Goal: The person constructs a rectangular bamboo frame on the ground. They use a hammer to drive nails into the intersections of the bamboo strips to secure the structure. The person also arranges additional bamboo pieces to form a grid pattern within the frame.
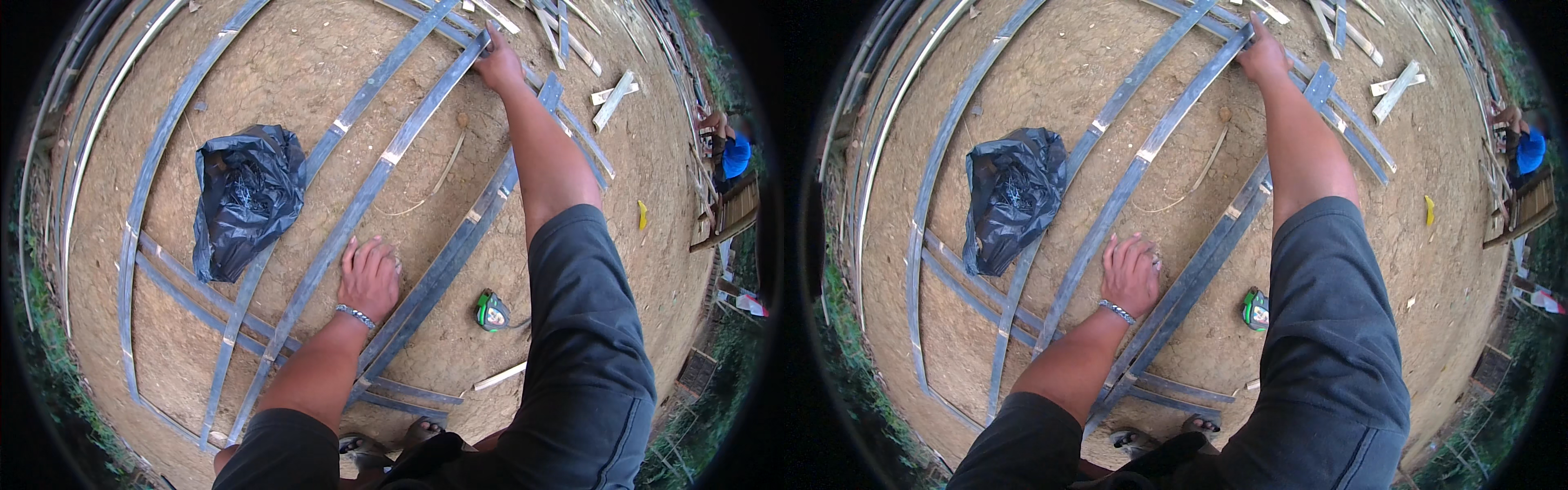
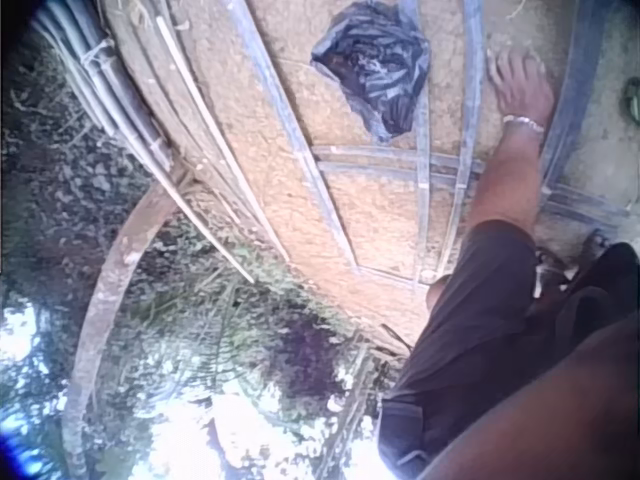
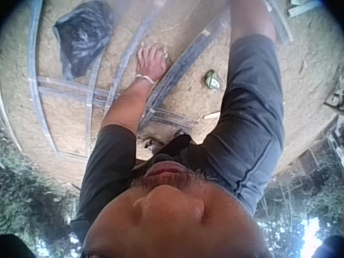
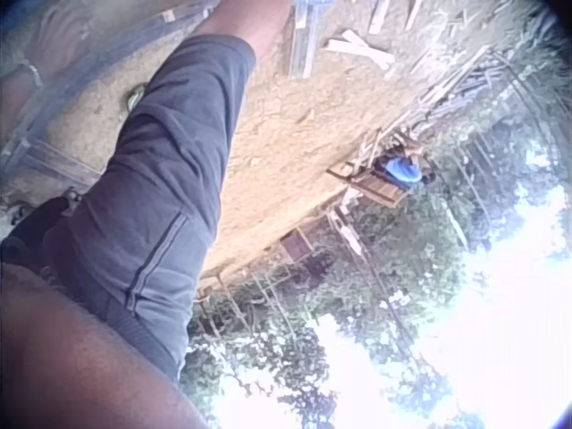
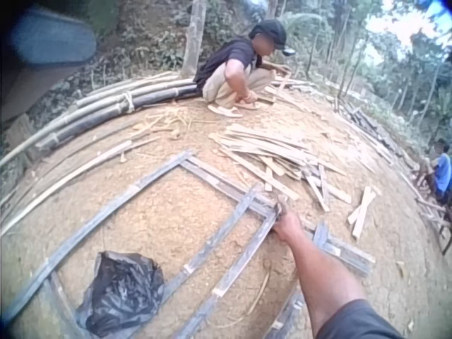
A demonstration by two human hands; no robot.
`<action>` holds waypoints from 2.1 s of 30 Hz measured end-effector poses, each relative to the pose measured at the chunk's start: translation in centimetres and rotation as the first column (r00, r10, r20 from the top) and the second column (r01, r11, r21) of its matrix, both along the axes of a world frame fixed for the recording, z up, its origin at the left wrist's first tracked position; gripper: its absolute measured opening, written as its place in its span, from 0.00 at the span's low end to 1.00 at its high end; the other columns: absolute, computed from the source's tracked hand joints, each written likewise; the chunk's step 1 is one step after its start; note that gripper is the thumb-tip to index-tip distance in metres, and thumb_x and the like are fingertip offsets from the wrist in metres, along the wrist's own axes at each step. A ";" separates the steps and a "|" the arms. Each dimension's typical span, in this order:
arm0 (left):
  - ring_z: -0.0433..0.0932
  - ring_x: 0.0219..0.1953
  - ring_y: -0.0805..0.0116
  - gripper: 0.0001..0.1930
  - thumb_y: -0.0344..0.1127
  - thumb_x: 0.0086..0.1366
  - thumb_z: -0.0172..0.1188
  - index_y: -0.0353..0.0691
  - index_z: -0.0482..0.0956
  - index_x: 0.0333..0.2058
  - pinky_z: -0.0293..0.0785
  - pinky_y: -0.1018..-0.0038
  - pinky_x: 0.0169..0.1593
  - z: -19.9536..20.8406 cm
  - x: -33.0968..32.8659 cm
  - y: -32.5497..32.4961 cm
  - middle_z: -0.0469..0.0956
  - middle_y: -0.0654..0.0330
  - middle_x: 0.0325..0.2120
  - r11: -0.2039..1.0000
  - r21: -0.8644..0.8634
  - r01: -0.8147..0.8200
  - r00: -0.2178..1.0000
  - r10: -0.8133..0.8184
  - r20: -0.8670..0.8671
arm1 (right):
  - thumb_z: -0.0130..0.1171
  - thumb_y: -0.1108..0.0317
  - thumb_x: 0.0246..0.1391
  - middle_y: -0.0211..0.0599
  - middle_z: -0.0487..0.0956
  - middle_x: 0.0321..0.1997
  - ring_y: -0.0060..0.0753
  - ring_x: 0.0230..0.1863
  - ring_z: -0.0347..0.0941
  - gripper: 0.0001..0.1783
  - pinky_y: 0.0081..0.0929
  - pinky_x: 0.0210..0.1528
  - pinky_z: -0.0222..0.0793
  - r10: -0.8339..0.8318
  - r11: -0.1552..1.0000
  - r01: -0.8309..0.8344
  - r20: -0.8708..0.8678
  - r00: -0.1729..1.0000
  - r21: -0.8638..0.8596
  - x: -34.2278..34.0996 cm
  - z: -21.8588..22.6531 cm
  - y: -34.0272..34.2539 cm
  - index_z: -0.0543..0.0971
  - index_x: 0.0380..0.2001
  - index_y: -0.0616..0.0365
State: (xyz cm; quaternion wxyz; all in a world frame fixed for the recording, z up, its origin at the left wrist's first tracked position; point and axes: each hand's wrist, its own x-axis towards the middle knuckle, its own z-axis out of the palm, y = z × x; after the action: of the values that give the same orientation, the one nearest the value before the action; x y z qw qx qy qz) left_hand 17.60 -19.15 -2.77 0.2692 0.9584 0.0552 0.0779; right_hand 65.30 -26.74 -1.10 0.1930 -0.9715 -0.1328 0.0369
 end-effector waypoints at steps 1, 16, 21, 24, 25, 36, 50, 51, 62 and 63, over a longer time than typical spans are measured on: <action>0.67 0.65 0.55 0.09 0.35 0.62 0.61 0.40 0.77 0.40 0.49 0.45 0.73 0.0 0.1 -0.1 0.77 0.58 0.51 1.000 -0.005 0.005 1.000 -0.005 0.004 | 0.73 0.57 0.48 0.30 0.83 0.58 0.42 0.62 0.76 0.54 0.59 0.64 0.61 0.010 1.000 -0.010 -0.006 1.000 0.016 0.8 -0.7 -0.7 0.55 0.75 0.24; 0.67 0.65 0.57 0.08 0.36 0.63 0.62 0.43 0.77 0.39 0.49 0.46 0.73 0.4 0.4 -0.2 0.77 0.60 0.50 1.000 -0.018 0.003 1.000 -0.003 -0.017 | 0.72 0.70 0.40 0.55 0.76 0.63 0.45 0.63 0.73 0.60 0.29 0.65 0.66 0.232 0.949 -0.160 -0.258 0.938 0.273 2.8 0.0 -2.5 0.53 0.77 0.50; 0.67 0.65 0.57 0.08 0.36 0.63 0.61 0.43 0.77 0.39 0.49 0.45 0.73 0.3 0.0 0.3 0.77 0.60 0.51 1.000 0.007 -0.009 1.000 0.009 -0.024 | 0.66 0.77 0.42 0.53 0.75 0.65 0.43 0.64 0.71 0.59 0.29 0.68 0.61 0.273 0.962 -0.251 -0.284 0.919 0.111 1.4 2.2 -0.6 0.51 0.78 0.50; 0.67 0.65 0.55 0.09 0.35 0.61 0.61 0.40 0.76 0.39 0.50 0.45 0.72 0.3 0.2 0.2 0.75 0.58 0.51 1.000 -0.009 0.011 1.000 -0.011 -0.017 | 0.67 0.75 0.43 0.52 0.77 0.62 0.42 0.61 0.73 0.59 0.30 0.67 0.63 0.242 0.968 -0.211 -0.293 0.925 0.136 3.0 0.8 -1.5 0.50 0.78 0.49; 0.67 0.65 0.55 0.09 0.35 0.61 0.61 0.41 0.76 0.39 0.50 0.45 0.72 0.4 0.3 0.0 0.75 0.58 0.51 1.000 -0.014 0.013 1.000 -0.014 -0.011 | 0.68 0.74 0.44 0.51 0.79 0.60 0.42 0.60 0.74 0.59 0.30 0.67 0.63 0.230 0.969 -0.192 -0.287 0.930 0.156 3.5 0.2 -2.2 0.50 0.78 0.49; 0.68 0.64 0.55 0.09 0.35 0.61 0.61 0.41 0.76 0.40 0.50 0.45 0.72 0.4 0.1 0.2 0.76 0.57 0.51 1.000 0.006 -0.013 1.000 0.013 0.007 | 0.72 0.51 0.49 0.43 0.82 0.56 0.45 0.58 0.77 0.31 0.40 0.61 0.71 -0.161 0.987 0.161 -0.012 0.987 0.027 -8.6 2.5 -0.2 0.80 0.56 0.50; 0.68 0.65 0.57 0.08 0.35 0.62 0.62 0.41 0.76 0.39 0.50 0.46 0.73 0.4 0.0 0.1 0.77 0.59 0.51 1.000 0.008 -0.021 1.000 0.021 -0.008 | 0.70 0.55 0.51 0.33 0.83 0.52 0.40 0.61 0.74 0.25 0.42 0.65 0.64 -0.269 0.956 0.263 0.024 0.963 0.132 -9.0 -0.2 1.3 0.83 0.54 0.43; 0.68 0.65 0.57 0.08 0.35 0.62 0.62 0.41 0.76 0.39 0.50 0.46 0.73 0.4 0.1 0.1 0.77 0.59 0.51 1.000 0.003 -0.019 1.000 0.019 -0.011 | 0.69 0.55 0.51 0.33 0.83 0.52 0.40 0.60 0.75 0.25 0.41 0.64 0.66 -0.245 0.966 0.240 0.043 0.969 0.093 -8.6 -0.3 0.9 0.83 0.54 0.43; 0.68 0.64 0.54 0.10 0.34 0.62 0.60 0.40 0.76 0.41 0.51 0.45 0.72 0.3 0.1 0.2 0.76 0.57 0.50 1.000 0.003 -0.008 1.000 0.008 0.020 | 0.57 0.58 0.59 0.33 0.82 0.52 0.40 0.55 0.79 0.16 0.40 0.55 0.75 0.331 0.871 -0.233 0.167 0.929 -0.433 -6.8 1.9 -2.5 0.83 0.49 0.43; 0.68 0.64 0.54 0.10 0.34 0.62 0.60 0.40 0.76 0.41 0.50 0.45 0.72 0.3 0.0 0.2 0.76 0.57 0.50 1.000 -0.001 -0.009 1.000 0.009 0.026 | 0.57 0.59 0.59 0.33 0.82 0.52 0.39 0.54 0.79 0.16 0.40 0.55 0.75 0.365 0.853 -0.262 0.158 0.917 -0.451 -6.9 2.2 -3.0 0.83 0.49 0.43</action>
State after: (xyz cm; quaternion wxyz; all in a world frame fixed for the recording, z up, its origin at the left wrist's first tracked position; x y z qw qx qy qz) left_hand 17.64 -18.98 -2.50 0.2697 0.9569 0.0562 0.0916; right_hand 58.41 -29.70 1.07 -0.0467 -0.9521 -0.3015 -0.0210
